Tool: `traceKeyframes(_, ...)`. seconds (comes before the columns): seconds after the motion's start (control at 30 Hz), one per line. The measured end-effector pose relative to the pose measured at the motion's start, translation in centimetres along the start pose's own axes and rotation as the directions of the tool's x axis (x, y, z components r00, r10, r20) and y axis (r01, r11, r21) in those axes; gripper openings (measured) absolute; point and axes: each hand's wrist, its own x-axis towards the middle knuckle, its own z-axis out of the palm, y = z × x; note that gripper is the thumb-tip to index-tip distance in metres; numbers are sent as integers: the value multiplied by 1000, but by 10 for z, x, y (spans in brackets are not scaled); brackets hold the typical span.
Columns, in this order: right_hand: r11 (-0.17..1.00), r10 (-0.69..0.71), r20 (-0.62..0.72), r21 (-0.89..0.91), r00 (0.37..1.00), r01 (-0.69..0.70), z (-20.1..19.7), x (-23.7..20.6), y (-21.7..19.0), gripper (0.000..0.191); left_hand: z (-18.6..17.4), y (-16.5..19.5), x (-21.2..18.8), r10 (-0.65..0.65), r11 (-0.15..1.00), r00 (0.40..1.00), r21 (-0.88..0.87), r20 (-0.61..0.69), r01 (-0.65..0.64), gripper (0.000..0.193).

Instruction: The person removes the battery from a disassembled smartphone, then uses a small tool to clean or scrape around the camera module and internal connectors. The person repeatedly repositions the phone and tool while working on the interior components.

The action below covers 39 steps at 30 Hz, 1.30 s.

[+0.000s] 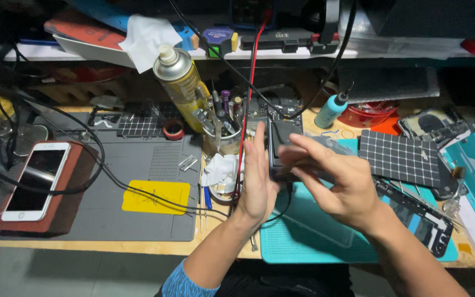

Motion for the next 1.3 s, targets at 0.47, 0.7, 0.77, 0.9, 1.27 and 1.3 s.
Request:
traceKeyframes(0.47, 1000, -15, 41, -20, 999, 16, -11, -30, 16, 61, 19, -35, 15, 40, 995, 993, 99, -113, -28, 62)
traceKeyframes(0.7, 974, 121, -320, -147, 940, -175, -52, -46, 51, 54, 28, -33, 23, -132, 985, 983, 95, -126, 144, 58)
traceKeyframes(0.77, 902, 296, -301, -225, 907, -369, -78, -46, 74, 50, 31, -37, 24, -160, 982, 983, 86, -87, 167, 52)
traceKeyframes(0.9, 845, 330, -300, -329, 895, -421, -104, -60, 108, 49, 37, -48, 30, -138, 970, 990, 206, 13, 133, 43)
traceKeyframes(1.27, 769, 419, -327, -368, 847, -522, -113, -97, 138, 43, 56, -59, 42, -280, 947, 960, 164, 3, 276, 36)
traceKeyframes(1.3, 770, 424, -324, -363, 846, -525, -113, -97, 139, 43, 56, -57, 42, -284, 947, 959, 158, -5, 281, 35)
